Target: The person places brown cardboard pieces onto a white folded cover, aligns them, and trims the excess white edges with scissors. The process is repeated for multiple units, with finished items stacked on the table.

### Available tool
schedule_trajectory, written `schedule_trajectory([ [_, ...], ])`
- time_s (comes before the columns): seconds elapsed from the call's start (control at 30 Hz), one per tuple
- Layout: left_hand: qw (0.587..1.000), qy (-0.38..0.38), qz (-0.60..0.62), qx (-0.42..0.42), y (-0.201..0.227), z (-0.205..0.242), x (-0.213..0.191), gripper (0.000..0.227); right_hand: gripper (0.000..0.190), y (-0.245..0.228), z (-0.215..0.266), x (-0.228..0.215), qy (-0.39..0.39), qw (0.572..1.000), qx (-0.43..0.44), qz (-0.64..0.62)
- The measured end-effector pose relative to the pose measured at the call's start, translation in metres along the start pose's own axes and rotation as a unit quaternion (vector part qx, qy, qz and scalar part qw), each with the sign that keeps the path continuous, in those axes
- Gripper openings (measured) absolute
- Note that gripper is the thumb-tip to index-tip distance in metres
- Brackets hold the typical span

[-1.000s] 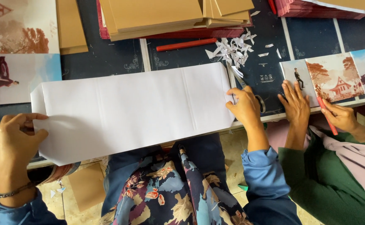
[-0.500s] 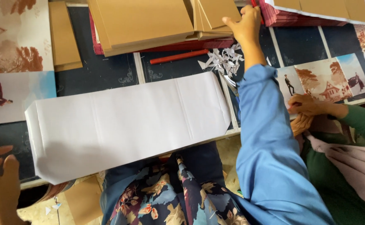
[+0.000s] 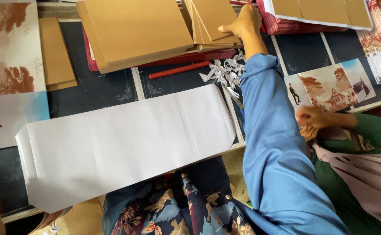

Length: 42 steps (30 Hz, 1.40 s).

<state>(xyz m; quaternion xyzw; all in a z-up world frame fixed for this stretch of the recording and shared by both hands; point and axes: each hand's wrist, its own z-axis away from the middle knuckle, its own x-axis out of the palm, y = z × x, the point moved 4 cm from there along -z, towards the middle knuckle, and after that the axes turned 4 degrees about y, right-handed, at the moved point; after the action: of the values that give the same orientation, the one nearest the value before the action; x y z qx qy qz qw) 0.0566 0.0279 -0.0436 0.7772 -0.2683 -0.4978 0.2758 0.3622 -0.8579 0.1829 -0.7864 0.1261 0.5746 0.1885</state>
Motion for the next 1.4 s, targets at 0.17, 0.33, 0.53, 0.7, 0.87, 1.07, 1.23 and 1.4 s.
schedule_trajectory([
  [0.17,0.998,0.035,0.030,-0.053,0.139,-0.030,0.006,0.033,0.118,0.020,-0.018,0.008,0.004,0.999,0.039,-0.007],
  [0.33,0.996,-0.032,0.089,0.000,0.285,-0.053,0.014,0.019,0.041,0.026,0.041,-0.030,-0.026,0.828,0.117,-0.548],
  [0.53,0.960,-0.194,0.199,0.031,0.398,-0.064,0.099,0.023,0.046,0.015,0.216,-0.091,-0.001,0.719,0.125,-0.684],
  [0.7,0.873,-0.284,0.395,-0.019,0.476,-0.029,0.188,0.045,0.057,0.019,0.342,-0.055,0.002,0.734,0.101,-0.671],
  [0.87,0.882,-0.259,0.389,-0.060,0.467,0.006,0.256,0.042,0.060,0.037,0.399,-0.029,0.029,0.765,0.082,-0.639],
  [1.07,0.949,-0.278,0.105,0.109,0.470,0.018,0.254,0.039,0.065,0.065,0.413,-0.008,0.034,0.835,-0.004,-0.549],
  [1.23,0.945,-0.277,-0.019,0.175,0.467,0.025,0.262,0.047,0.066,0.066,0.407,-0.007,0.045,0.867,-0.049,-0.495],
  [1.4,0.935,-0.283,-0.067,0.204,0.464,0.030,0.270,0.048,0.068,0.069,0.406,-0.004,0.059,0.887,-0.083,-0.451],
])
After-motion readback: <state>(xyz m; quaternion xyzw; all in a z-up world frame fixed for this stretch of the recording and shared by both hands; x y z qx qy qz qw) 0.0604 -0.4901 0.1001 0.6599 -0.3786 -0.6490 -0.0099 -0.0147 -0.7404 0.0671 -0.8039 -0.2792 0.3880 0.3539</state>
